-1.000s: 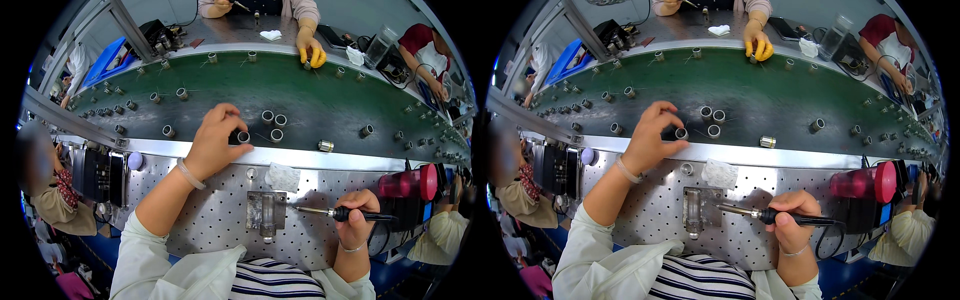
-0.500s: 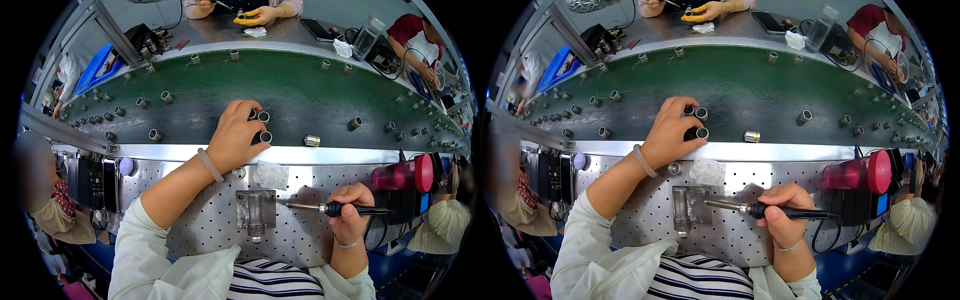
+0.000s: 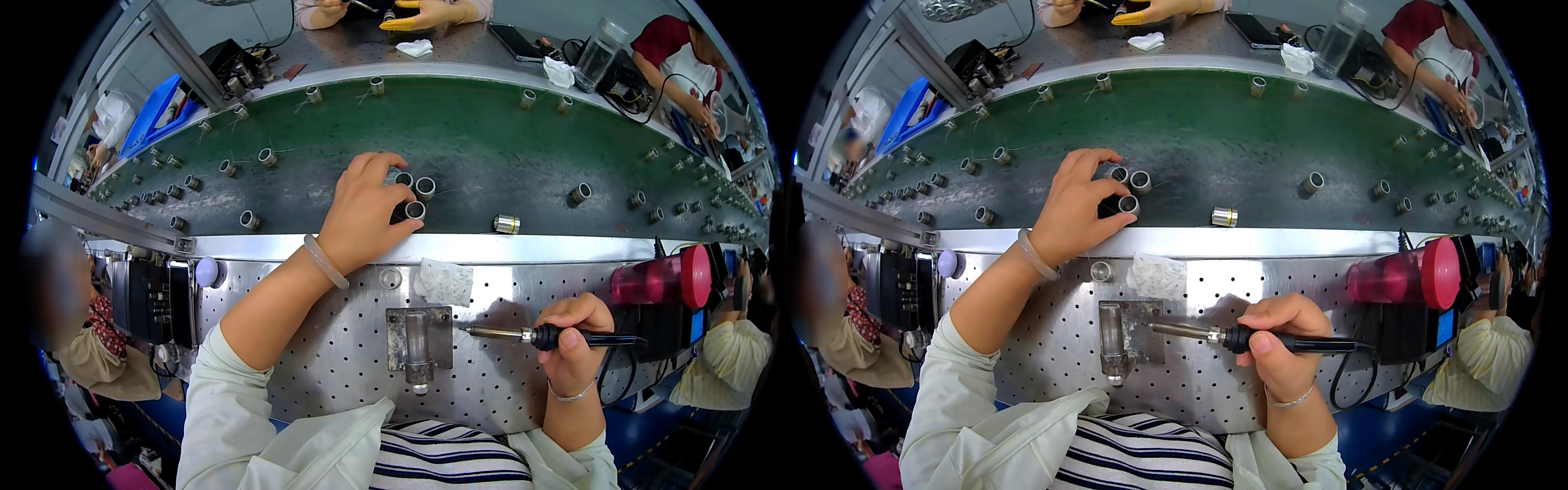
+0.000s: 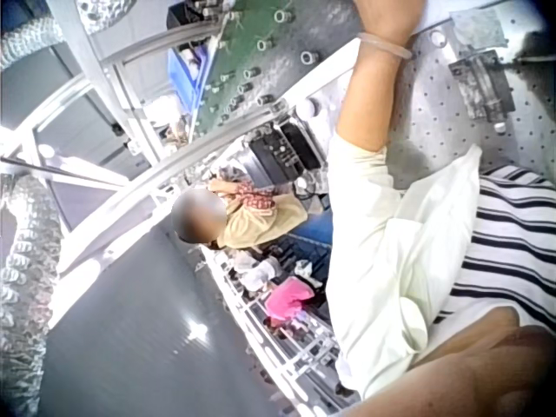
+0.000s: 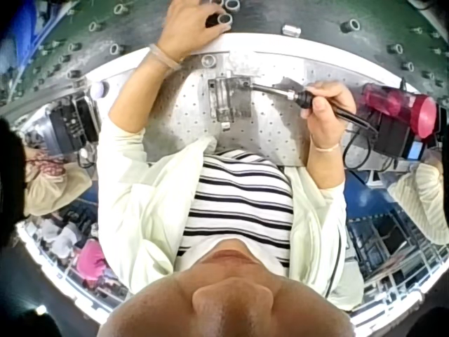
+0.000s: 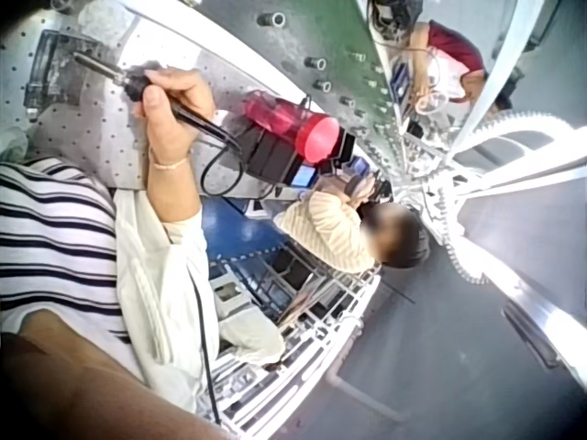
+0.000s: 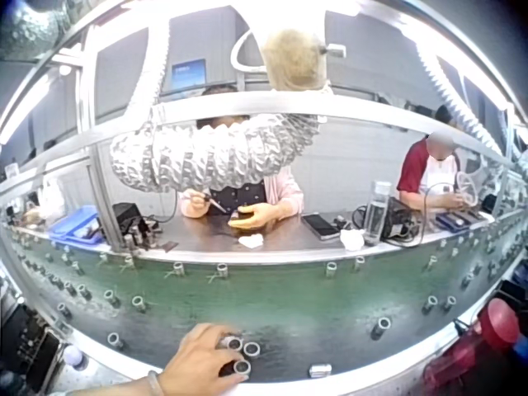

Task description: The person uses a soldering iron to apply solder to small cylindrical metal components held in a fixture. They repeatedly pick up components from a green workbench, secure them in the fixture, solder them, and then place them back on the table.

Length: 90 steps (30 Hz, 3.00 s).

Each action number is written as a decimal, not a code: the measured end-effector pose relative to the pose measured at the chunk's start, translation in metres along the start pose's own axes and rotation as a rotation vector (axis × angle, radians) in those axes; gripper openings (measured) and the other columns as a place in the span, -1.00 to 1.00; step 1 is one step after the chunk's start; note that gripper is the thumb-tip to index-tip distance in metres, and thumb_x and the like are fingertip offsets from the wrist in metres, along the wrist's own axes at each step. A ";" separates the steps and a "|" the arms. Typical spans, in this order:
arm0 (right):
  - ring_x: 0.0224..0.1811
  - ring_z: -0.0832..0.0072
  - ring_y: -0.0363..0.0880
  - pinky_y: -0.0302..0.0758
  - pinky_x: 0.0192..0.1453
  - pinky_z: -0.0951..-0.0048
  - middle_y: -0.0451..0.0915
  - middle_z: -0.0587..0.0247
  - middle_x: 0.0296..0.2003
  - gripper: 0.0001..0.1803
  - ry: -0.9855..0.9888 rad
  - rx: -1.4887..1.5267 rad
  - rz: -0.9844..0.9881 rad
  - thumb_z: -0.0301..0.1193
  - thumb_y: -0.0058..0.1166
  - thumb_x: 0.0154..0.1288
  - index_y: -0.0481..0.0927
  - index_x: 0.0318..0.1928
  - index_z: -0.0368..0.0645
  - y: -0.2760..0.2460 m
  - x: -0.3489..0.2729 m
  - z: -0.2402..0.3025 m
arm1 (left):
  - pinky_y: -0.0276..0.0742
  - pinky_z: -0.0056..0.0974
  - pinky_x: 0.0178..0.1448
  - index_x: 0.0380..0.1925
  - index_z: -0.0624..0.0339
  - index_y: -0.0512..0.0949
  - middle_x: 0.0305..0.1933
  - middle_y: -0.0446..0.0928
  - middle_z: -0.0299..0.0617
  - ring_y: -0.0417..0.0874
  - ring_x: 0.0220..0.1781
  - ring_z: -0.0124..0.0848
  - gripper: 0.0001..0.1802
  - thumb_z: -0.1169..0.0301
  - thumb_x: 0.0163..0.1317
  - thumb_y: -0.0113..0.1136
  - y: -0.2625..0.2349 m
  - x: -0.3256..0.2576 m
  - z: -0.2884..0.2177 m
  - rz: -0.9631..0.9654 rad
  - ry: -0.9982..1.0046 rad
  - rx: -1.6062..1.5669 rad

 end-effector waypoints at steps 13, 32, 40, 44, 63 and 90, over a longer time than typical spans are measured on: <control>-0.69 0.60 0.47 0.40 -0.60 0.68 0.54 0.13 -0.58 -0.77 -0.017 0.062 0.006 -0.43 0.22 0.12 0.48 -0.40 -0.34 -0.004 0.000 0.000 | 0.44 -0.16 0.03 -0.40 0.25 0.62 -0.08 0.52 -0.12 0.53 -0.09 -0.12 -0.75 0.36 -0.10 0.34 0.011 0.016 0.016 0.171 -0.098 -0.155; -0.71 0.63 0.42 0.37 -0.60 0.68 0.50 0.16 -0.60 -0.74 -0.028 0.039 0.028 -0.38 0.22 0.13 0.45 -0.39 -0.33 -0.001 -0.001 0.000 | 0.41 -0.19 0.13 -0.30 0.19 0.60 0.10 0.47 -0.11 0.48 0.10 -0.15 -0.65 0.49 -0.20 0.40 -0.046 -0.080 -0.020 0.284 -0.118 -0.166; -0.73 0.64 0.34 0.30 -0.62 0.69 0.44 0.22 -0.63 -0.72 -0.011 -0.016 0.029 -0.34 0.17 0.16 0.41 -0.39 -0.30 0.002 0.000 0.000 | 0.42 -0.17 0.07 -0.11 0.17 0.57 0.07 0.46 -0.12 0.49 0.05 -0.14 -0.55 0.47 -0.11 0.37 -0.062 -0.010 -0.011 0.137 -0.157 -0.193; -0.73 0.64 0.35 0.30 -0.62 0.69 0.45 0.21 -0.62 -0.72 -0.005 -0.016 0.018 -0.34 0.18 0.16 0.41 -0.39 -0.30 -0.001 0.000 0.001 | 0.46 -0.25 -0.01 -0.16 0.20 0.59 -0.14 0.51 -0.11 0.54 -0.10 -0.15 -0.64 0.50 -0.05 0.32 -0.001 0.023 0.002 0.043 0.051 -0.050; -0.68 0.62 0.46 0.39 -0.58 0.68 0.52 0.17 -0.59 -0.78 0.016 0.052 0.042 -0.44 0.21 0.13 0.48 -0.39 -0.35 0.005 -0.001 -0.006 | 0.50 -0.45 -0.22 -0.20 0.38 0.62 -0.30 0.61 -0.17 0.58 -0.32 -0.50 -0.66 0.53 -0.04 0.38 -0.001 -0.041 -0.034 0.790 -0.562 -1.432; -0.71 0.47 0.49 0.40 -0.62 0.56 0.54 0.10 -0.58 -0.75 -0.004 0.045 0.180 -0.52 0.32 0.00 0.52 -0.38 -0.41 0.010 -0.005 -0.006 | 0.48 -0.32 0.03 -0.34 0.32 0.64 -0.10 0.51 0.05 0.55 -0.07 -0.29 -0.79 0.72 -0.03 0.26 -0.004 -0.068 -0.063 0.415 -0.357 -1.604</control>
Point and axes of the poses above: each hand's wrist, its own x-axis towards the middle knuckle, its own y-axis out of the palm, z = x × y, the point moved 5 cm from there along x, towards the middle knuckle
